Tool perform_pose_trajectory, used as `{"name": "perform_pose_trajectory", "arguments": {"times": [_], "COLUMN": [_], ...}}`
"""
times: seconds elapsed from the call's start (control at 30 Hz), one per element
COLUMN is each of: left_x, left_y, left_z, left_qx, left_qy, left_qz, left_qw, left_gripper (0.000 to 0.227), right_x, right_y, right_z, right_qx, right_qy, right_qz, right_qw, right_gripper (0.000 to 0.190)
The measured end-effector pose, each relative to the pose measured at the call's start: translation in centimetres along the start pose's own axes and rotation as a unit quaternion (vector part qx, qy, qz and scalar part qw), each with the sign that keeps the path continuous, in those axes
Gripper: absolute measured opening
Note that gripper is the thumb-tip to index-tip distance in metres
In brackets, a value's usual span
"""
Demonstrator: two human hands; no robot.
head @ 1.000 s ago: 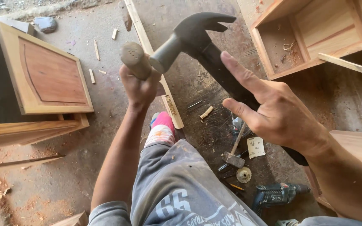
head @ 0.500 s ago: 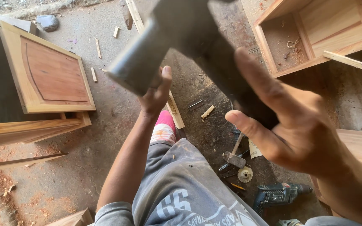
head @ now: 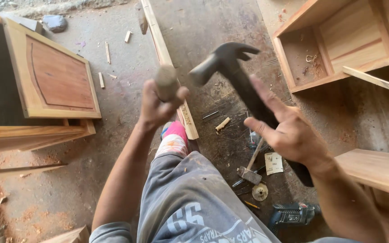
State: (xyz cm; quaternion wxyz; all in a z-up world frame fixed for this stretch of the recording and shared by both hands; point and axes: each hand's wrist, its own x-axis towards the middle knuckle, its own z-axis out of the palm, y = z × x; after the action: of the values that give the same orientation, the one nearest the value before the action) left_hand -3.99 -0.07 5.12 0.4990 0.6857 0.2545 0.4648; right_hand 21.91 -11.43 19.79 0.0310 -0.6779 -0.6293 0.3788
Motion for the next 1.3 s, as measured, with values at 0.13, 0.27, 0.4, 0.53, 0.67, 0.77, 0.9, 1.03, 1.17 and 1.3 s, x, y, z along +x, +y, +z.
{"name": "perform_pose_trajectory", "arguments": {"times": [0.13,0.27,0.4,0.53,0.67,0.77,0.9,1.03,1.17,1.3], "left_x": [-1.2,-2.0,-3.0,-3.9,-4.1,-4.2,-3.0,0.7,3.5,6.3], "left_y": [-1.6,-0.8,-0.8,-1.3,-1.3,-1.9,-1.7,0.6,-0.3,-3.3], "left_z": [-2.3,-4.7,-6.3,-7.6,-9.0,-10.2,-12.6,-14.9,-17.2,-19.5], "left_qx": [0.051,0.035,0.045,0.036,-0.016,-0.033,-0.062,-0.093,-0.035,0.079], "left_qy": [0.164,0.289,0.302,0.314,0.372,0.401,0.420,0.333,0.291,0.300], "left_qz": [-0.047,-0.089,-0.136,-0.154,-0.087,-0.055,-0.027,-0.079,-0.049,0.056], "left_qw": [0.984,0.953,0.943,0.936,0.924,0.914,0.905,0.935,0.955,0.949], "left_gripper": [0.018,0.017,0.018,0.021,0.021,0.020,0.039,0.047,0.041,0.025], "right_x": [1.2,0.8,-0.7,-1.3,-0.6,0.3,2.2,5.1,9.4,13.2], "right_y": [4.6,8.5,13.1,14.1,13.4,13.3,14.0,13.7,13.8,12.9], "right_z": [4.7,11.3,17.6,20.7,21.1,21.2,21.6,21.5,21.2,21.0], "right_qx": [0.114,0.247,0.251,0.291,0.314,0.265,0.299,0.324,0.248,0.205], "right_qy": [0.153,0.095,0.098,0.073,0.071,0.059,0.076,0.082,0.094,0.090], "right_qz": [-0.052,0.171,0.079,0.172,0.184,0.196,0.180,0.198,0.235,0.258], "right_qw": [0.980,0.949,0.960,0.938,0.929,0.942,0.934,0.921,0.935,0.940], "right_gripper": [0.087,0.094,0.095,0.095,0.094,0.096,0.097,0.097,0.098,0.099]}}
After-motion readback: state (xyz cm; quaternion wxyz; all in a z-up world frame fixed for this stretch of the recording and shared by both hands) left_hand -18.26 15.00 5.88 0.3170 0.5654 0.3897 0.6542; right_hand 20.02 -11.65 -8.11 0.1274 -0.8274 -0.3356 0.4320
